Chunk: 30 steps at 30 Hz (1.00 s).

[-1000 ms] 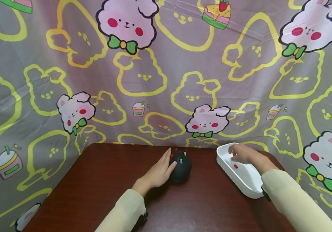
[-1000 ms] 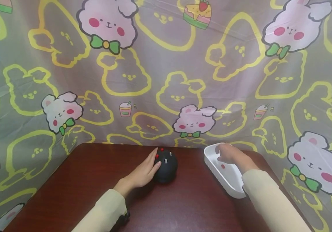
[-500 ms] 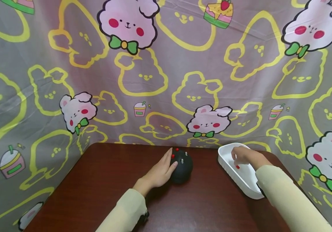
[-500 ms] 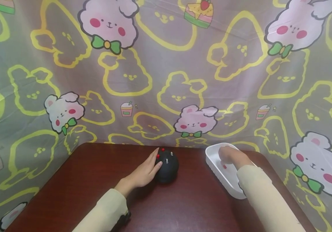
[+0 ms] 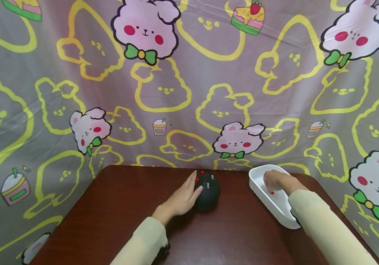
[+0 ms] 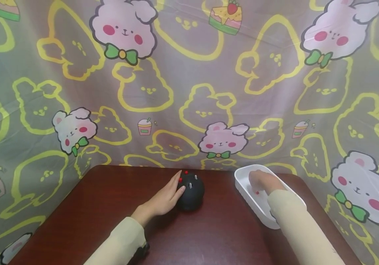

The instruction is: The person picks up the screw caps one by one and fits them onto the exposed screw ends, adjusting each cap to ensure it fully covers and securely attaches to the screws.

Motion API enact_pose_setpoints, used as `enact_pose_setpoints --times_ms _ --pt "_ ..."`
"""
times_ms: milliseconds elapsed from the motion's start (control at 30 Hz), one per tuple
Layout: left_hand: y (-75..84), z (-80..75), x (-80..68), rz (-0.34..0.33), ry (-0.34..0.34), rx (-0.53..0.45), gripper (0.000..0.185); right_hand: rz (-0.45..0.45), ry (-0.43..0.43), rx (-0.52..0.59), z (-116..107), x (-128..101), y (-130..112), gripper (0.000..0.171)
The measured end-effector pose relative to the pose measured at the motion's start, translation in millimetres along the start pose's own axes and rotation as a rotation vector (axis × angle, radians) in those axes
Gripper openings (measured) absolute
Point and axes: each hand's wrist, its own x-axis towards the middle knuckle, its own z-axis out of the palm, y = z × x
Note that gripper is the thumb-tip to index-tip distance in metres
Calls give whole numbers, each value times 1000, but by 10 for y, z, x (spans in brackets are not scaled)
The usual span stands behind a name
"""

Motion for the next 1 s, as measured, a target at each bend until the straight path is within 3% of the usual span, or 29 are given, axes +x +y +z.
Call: enact_pose_setpoints --times_ms 733,1000 --pt "-11 -9 -11 9 -6 -10 77 -9 -21 7 2 9 -108 17" --pt "8 -27 -19 -4 -10 -13 77 -22 21 -6 -82 -5 -122 21"
